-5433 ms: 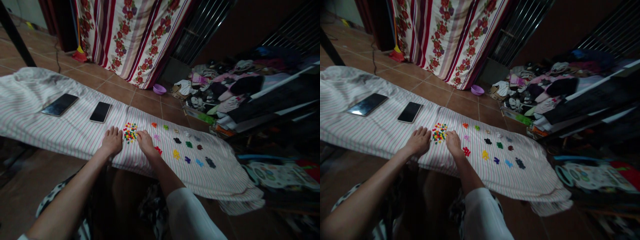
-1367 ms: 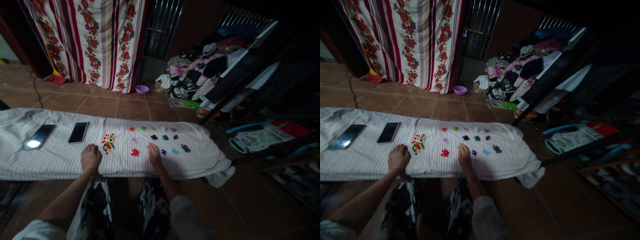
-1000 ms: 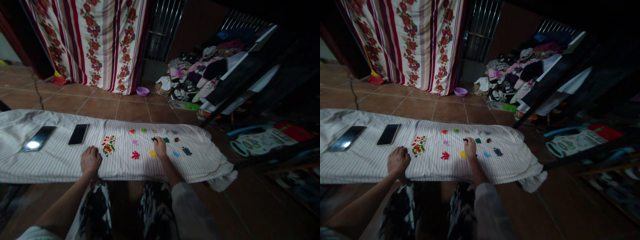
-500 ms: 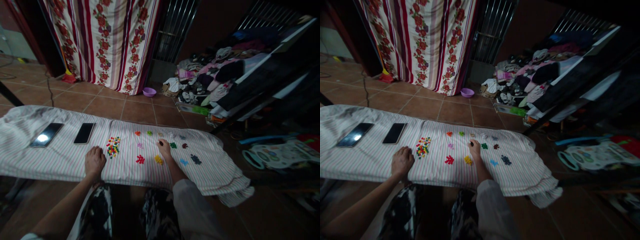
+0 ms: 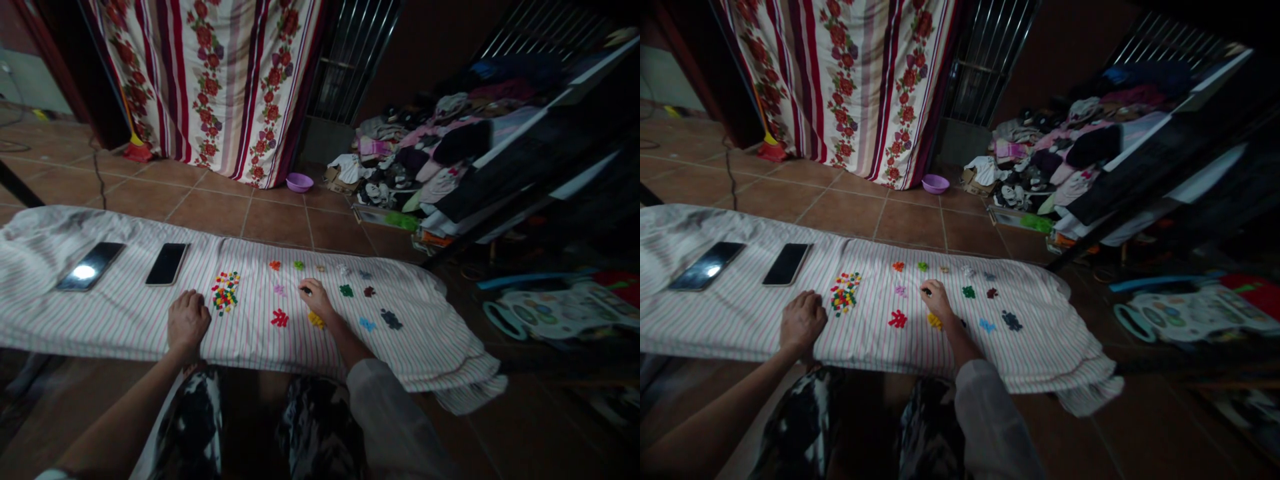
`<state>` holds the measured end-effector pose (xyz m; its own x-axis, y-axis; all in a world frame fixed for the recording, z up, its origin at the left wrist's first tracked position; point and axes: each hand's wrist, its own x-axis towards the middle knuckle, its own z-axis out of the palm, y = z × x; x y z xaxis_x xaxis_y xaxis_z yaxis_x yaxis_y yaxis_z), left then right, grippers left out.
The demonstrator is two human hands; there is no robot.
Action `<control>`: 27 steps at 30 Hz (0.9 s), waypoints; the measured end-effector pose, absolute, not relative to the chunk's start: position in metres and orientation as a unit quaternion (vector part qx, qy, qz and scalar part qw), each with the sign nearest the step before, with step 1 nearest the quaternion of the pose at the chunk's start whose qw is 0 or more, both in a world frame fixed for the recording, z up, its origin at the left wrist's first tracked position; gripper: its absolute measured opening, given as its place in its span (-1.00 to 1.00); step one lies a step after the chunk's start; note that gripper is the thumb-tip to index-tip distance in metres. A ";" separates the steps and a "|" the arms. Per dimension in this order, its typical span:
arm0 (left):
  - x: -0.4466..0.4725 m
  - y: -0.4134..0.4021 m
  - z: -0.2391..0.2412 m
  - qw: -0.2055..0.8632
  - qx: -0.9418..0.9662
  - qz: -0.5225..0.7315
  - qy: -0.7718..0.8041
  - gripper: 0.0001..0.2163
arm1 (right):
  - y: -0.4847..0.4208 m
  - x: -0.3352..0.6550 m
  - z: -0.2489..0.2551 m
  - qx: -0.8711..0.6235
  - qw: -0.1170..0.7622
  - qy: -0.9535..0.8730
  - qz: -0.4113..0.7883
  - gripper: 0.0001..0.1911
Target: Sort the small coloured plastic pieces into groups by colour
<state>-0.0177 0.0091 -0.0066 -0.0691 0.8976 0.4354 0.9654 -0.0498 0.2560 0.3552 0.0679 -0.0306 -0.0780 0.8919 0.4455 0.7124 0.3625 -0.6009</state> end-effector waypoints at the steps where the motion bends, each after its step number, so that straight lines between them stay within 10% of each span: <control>1: -0.018 0.009 -0.007 0.069 -0.679 -0.253 -0.686 -0.81 | 0.068 0.356 -0.029 -0.546 0.386 -0.735 0.115 -0.85; 19: -0.021 0.011 -0.011 0.077 -0.683 -0.267 -0.675 -0.80 | 0.075 0.368 0.005 -0.571 0.346 -0.683 0.297 -0.78; 27: -0.019 0.010 -0.010 0.082 -0.686 -0.269 -0.672 -0.80 | 0.051 0.390 0.001 -0.717 0.267 -0.614 0.193 -0.60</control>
